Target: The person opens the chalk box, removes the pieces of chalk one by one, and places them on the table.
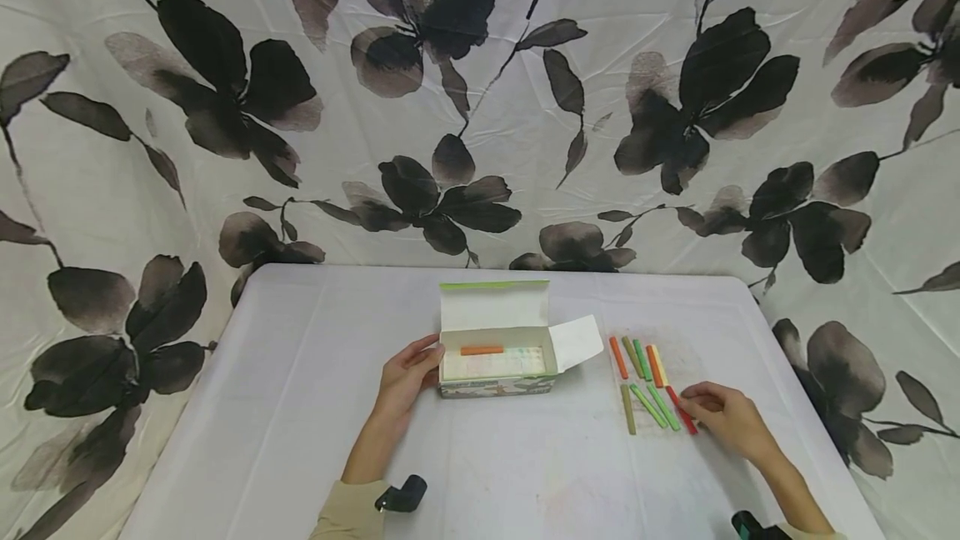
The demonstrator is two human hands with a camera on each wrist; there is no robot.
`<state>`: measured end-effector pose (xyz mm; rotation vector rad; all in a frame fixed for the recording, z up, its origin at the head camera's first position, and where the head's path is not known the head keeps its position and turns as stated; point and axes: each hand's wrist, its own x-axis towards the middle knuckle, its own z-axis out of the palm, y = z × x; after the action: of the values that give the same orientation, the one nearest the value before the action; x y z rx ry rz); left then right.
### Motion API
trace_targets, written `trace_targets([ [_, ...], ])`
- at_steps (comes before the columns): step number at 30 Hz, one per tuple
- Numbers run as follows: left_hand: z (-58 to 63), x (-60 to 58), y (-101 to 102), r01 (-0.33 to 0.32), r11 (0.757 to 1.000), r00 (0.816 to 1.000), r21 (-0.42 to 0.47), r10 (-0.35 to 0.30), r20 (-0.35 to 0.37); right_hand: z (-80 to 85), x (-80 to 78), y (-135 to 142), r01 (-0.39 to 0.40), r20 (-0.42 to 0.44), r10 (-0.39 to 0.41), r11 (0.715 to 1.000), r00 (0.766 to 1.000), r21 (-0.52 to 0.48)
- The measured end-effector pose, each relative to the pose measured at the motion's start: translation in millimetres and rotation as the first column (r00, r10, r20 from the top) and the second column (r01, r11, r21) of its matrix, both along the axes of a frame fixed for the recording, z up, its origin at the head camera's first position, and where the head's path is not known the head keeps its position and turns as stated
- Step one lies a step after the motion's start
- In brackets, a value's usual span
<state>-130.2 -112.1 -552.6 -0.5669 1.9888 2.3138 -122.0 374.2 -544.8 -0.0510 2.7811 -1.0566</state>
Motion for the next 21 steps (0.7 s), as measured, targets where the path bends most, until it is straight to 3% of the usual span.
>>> trace_targets([
  [13, -1.1, -2.2, 0, -0.004, 1.0, 1.0, 0.018, 0.004, 0.0, 30.9, -19.7, -18, -0.08, -0.112, 0.065, 0.987, 0.992, -0.14],
  [21, -3.0, -2.3, -1, -0.001, 1.0, 1.0, 0.015, 0.001, 0.002, 54.3, -39.0, -44, -0.14, -0.161, 0.113, 0.976, 0.98, -0.167],
])
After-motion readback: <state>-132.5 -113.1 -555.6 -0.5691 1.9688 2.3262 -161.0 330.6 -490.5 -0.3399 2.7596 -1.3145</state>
